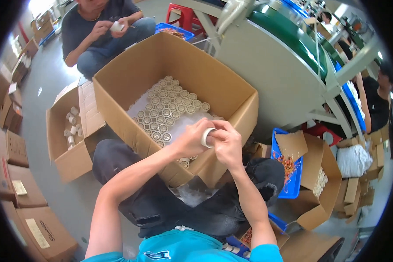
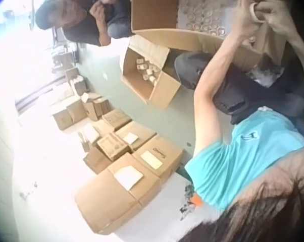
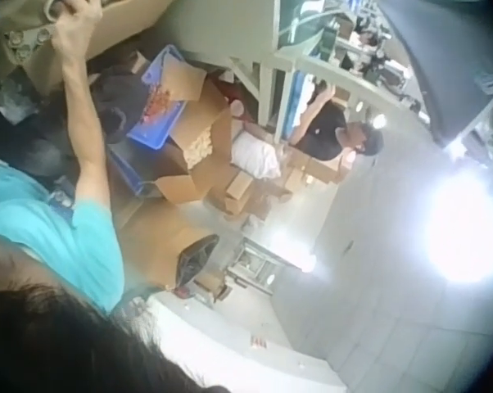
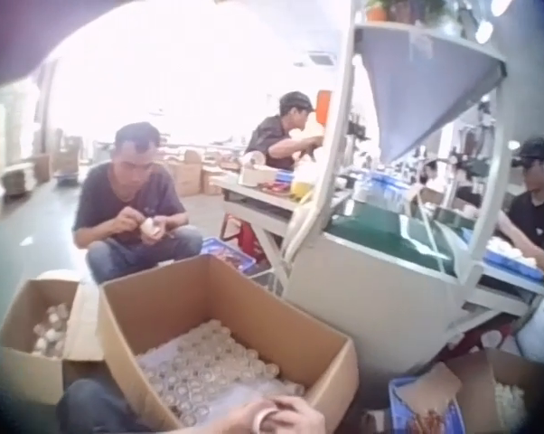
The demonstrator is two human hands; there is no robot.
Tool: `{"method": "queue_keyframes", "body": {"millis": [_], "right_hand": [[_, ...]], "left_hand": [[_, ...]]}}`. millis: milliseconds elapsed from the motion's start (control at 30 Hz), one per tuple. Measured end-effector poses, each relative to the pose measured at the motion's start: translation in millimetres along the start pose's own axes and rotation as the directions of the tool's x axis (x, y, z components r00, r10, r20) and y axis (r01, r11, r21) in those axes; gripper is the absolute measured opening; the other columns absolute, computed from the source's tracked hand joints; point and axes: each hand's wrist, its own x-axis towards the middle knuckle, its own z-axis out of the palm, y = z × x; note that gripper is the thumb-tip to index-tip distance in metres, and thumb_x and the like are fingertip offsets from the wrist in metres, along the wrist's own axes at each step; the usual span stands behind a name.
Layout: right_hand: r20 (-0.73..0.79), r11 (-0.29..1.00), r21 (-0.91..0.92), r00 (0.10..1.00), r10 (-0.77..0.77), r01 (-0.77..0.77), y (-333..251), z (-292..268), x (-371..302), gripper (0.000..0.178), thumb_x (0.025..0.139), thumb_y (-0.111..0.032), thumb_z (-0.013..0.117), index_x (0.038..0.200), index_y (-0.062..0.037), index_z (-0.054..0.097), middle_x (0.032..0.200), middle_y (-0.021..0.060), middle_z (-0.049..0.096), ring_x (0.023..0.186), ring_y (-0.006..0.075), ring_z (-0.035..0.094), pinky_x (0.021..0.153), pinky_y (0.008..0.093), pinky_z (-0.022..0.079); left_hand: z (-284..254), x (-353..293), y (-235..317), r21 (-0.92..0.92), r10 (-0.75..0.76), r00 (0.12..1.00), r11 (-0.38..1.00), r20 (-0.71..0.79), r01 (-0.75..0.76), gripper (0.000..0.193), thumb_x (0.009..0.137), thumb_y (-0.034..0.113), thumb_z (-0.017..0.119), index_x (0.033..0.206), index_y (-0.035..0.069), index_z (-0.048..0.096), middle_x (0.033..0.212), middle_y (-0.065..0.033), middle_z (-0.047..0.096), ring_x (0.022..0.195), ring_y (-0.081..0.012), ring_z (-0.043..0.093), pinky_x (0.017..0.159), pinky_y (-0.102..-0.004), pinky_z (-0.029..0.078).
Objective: The person assembles light components by picking up cylindrical plastic casings and wiring components, inserting the wires into the casings, and securing the pieces together by hand.
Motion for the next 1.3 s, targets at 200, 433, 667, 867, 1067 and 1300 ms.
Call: {"method": "queue_keyframes", "body": {"millis": [200, 433, 667, 867, 1067, 1300], "right_hand": [[0.025, 0.994, -0.1, 0.999, 0.036, -0.033, 3.0, -2.7, -1.3, 0.016, 0.077, -0.003, 0.066, 0.09, -0.004, 0.076, 0.107, 0.012, 0.066, 0.092, 0.0313, 0.067, 0.082, 0.0382, 0.053], [0.046, 0.991, -0.127, 0.998, 0.046, -0.04, 3.4, -8.1, -3.2, 0.017, 0.076, -0.005, 0.064, 0.087, -0.0075, 0.077, 0.106, 0.0114, 0.066, 0.089, 0.0324, 0.067, 0.079, 0.0419, 0.054], [-0.084, 0.997, -0.072, 0.996, 0.013, -0.019, 0.1, -26.4, 5.1, 0.024, 0.08, -0.01, 0.07, 0.104, -0.0079, 0.074, 0.113, 0.0139, 0.065, 0.098, 0.0338, 0.065, 0.086, 0.0406, 0.053], [-0.422, 0.999, 0.04, 0.906, 0.029, -0.013, -14.0, -69.4, 15.6, 0.036, 0.079, -0.005, 0.075, 0.115, -0.0023, 0.069, 0.118, 0.0158, 0.063, 0.108, 0.0302, 0.064, 0.092, 0.0357, 0.05], [-0.257, 0.998, 0.012, 0.965, 0.057, -0.056, -18.8, -52.0, 13.3, 0.039, 0.08, -0.003, 0.074, 0.118, -0.0041, 0.068, 0.116, 0.0166, 0.063, 0.099, 0.0309, 0.065, 0.087, 0.0363, 0.052], [-0.258, 0.993, 0.095, 0.961, 0.097, -0.075, -15.9, -58.5, 16.5, 0.045, 0.079, -0.001, 0.074, 0.123, -0.0065, 0.066, 0.118, 0.0166, 0.059, 0.097, 0.0303, 0.063, 0.085, 0.0368, 0.053]], "left_hand": [[-1.7, -1.6, -2.7, -0.078, -0.114, 0.983, 0.989, 0.14, 0.126, 0.044, 0.067, 0.007, 0.082, 0.101, 0.006, 0.055, 0.093, -0.0153, 0.064, 0.085, -0.034, 0.067, 0.07, -0.0395, 0.054], [-3.4, 8.7, 6.8, -0.033, -0.118, 0.972, 0.991, 0.205, 0.127, 0.041, 0.067, 0.006, 0.083, 0.098, 0.005, 0.056, 0.088, -0.0142, 0.065, 0.078, -0.0293, 0.067, 0.067, -0.0361, 0.053], [-16.2, 41.3, 2.1, 0.008, -0.263, 0.91, 0.961, 0.321, 0.275, 0.062, 0.062, 0.008, 0.089, 0.11, 0.006, 0.05, 0.095, -0.0105, 0.062, 0.082, -0.0247, 0.065, 0.07, -0.0351, 0.052], [-24.5, 241.5, -8.5, 0.267, 0.16, 0.985, 0.948, 0.064, -0.171, 0.065, 0.066, 0.022, 0.089, 0.117, 0.005, 0.053, 0.112, -0.0158, 0.06, 0.103, -0.0316, 0.06, 0.092, -0.0408, 0.048], [45.0, 443.2, -38.0, 0.234, 0.291, 0.947, 0.938, -0.138, -0.254, 0.064, 0.071, 0.017, 0.085, 0.123, 0.005, 0.05, 0.112, -0.0151, 0.06, 0.103, -0.0337, 0.06, 0.092, -0.0442, 0.047], [63.4, 505.8, -103.1, 0.46, 0.047, 0.977, 0.877, 0.21, -0.141, 0.044, 0.088, 0.02, 0.062, 0.123, -0.006, 0.055, 0.136, -0.0327, 0.045, 0.127, -0.0496, 0.041, 0.107, -0.0508, 0.034]]}}
